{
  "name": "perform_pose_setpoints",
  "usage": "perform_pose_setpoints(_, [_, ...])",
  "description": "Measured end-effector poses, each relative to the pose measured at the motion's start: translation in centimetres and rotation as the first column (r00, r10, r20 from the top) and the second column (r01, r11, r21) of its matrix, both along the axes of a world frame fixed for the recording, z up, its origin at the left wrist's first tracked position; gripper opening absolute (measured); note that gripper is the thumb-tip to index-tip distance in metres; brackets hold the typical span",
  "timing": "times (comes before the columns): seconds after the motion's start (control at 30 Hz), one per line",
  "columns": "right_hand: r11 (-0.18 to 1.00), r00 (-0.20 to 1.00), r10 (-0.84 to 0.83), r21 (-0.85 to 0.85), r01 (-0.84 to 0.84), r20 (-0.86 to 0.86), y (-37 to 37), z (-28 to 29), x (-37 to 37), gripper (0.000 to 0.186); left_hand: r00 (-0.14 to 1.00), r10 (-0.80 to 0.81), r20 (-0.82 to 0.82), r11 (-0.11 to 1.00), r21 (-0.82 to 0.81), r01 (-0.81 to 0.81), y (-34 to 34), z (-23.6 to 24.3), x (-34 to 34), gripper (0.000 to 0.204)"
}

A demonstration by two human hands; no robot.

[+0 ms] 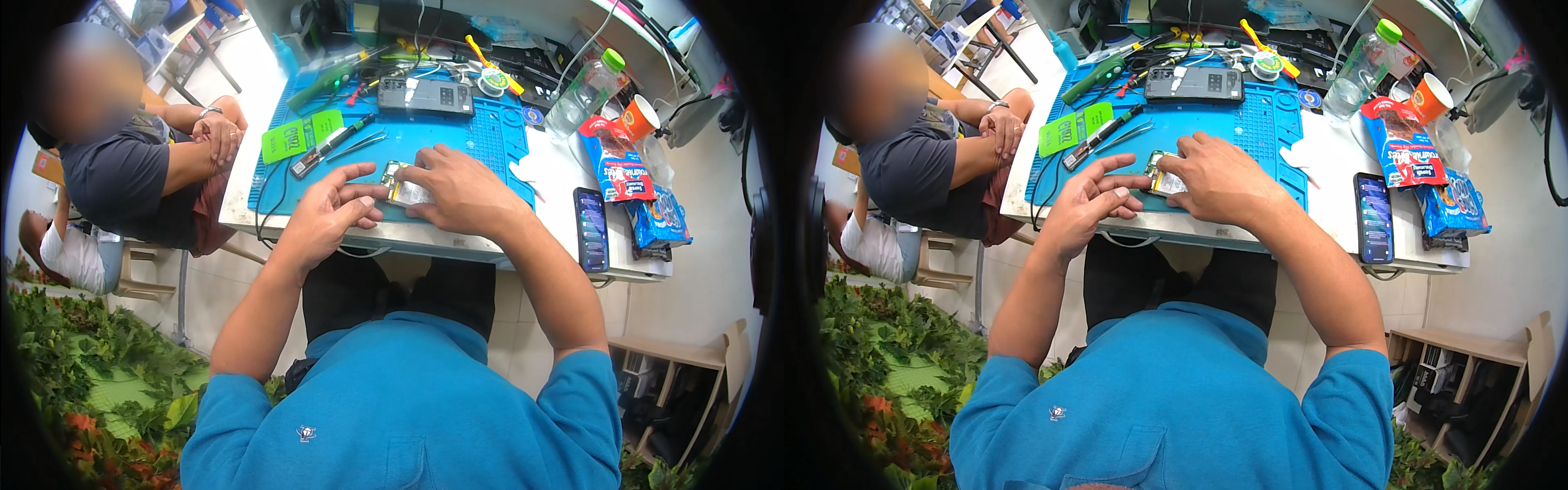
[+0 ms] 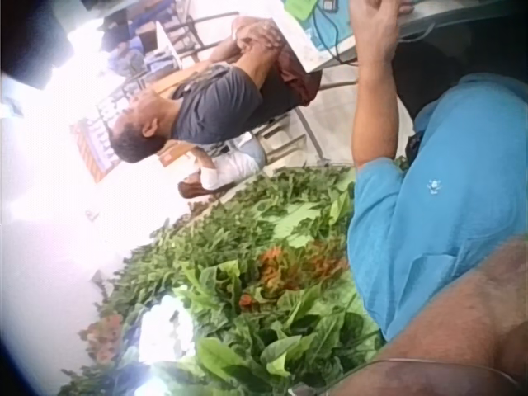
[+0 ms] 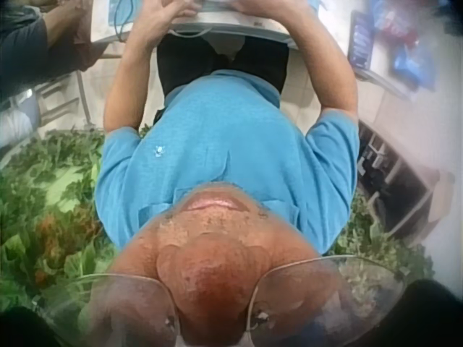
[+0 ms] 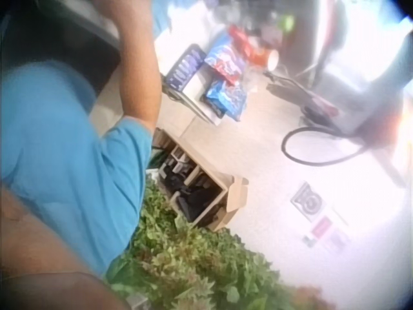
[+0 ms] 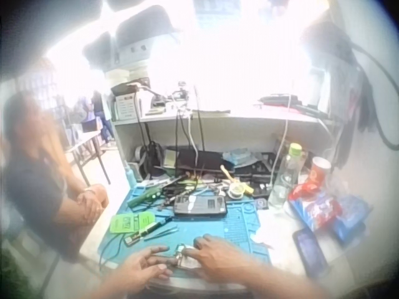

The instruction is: The person disassembles a smartphone using a screwdriver and tweezers, removing the back cover and internal components. They then reassemble the device, placing the battery and other parts back into the chassis and securing the back cover.

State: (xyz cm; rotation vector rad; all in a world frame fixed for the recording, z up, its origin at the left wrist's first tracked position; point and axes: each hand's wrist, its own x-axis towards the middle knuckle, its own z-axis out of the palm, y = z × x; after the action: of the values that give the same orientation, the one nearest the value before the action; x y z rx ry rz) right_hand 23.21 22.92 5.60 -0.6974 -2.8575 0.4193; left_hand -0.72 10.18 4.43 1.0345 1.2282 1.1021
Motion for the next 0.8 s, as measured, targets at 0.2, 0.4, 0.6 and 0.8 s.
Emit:
perform_pose_setpoints(0.2, [0.986,0.988,0.138,0.108,-0.130,-0.072,0.5,-0.8,0.0,0.046,0.953,0.091,-0.288,0.984,0.175,-0.041,-0.6,-0.2,0.0,0.053])
perform_pose_setpoints(0.4, [0.978,0.982,0.186,0.098,-0.186,0.004,0.8,-0.3,-0.5,0.044,0.872,0.074,-0.484,0.981,0.191,0.023,-0.1,-0.5,-1.2,0.044])
perform_pose_setpoints(0.6, [0.979,0.980,0.199,0.047,-0.200,0.025,1.2,-0.1,-0.6,0.044,0.748,0.096,-0.656,0.948,0.288,0.132,0.4,-0.2,-0.4,0.033])
perform_pose_setpoints(0.8, [0.984,0.985,0.173,0.030,-0.173,0.007,1.1,-0.2,-0.7,0.046,0.673,0.107,-0.732,0.931,0.311,0.190,0.4,-0.2,-0.4,0.028])
